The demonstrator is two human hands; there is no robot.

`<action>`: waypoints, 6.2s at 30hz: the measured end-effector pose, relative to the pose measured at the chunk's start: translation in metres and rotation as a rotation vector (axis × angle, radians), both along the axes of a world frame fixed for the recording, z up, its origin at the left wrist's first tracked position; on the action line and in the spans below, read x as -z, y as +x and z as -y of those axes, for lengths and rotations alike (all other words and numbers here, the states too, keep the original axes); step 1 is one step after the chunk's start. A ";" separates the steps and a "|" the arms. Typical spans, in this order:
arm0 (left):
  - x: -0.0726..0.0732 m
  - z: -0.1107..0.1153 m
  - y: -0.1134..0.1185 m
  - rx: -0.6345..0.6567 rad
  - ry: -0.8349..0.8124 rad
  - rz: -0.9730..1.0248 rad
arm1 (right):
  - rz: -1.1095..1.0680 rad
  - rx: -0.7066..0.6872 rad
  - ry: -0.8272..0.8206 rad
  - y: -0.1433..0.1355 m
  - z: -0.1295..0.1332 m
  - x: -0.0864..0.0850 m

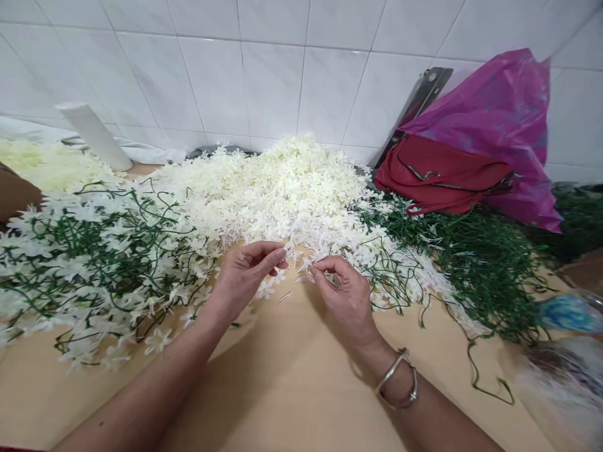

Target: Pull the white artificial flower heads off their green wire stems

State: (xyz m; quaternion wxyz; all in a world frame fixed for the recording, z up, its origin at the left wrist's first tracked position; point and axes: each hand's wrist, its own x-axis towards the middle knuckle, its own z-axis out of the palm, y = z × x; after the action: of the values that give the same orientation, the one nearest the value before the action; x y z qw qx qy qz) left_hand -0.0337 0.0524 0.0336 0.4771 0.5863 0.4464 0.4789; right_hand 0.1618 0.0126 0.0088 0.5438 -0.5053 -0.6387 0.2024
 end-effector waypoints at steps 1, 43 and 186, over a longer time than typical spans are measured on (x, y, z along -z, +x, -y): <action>0.001 0.002 0.004 0.025 -0.080 0.082 | -0.044 0.003 -0.001 -0.002 0.002 -0.001; 0.019 0.018 0.013 0.145 0.332 -0.227 | 0.213 0.053 0.053 -0.014 0.015 -0.010; 0.030 0.051 -0.015 0.110 -0.107 -0.047 | -0.357 -0.507 -0.566 -0.003 0.005 -0.001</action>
State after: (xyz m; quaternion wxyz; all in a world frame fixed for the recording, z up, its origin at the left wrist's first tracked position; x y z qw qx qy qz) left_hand -0.0486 0.0010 0.0038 0.5226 0.5946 0.4495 0.4137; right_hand 0.1592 0.0072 0.0096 0.4186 -0.4186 -0.5577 0.5818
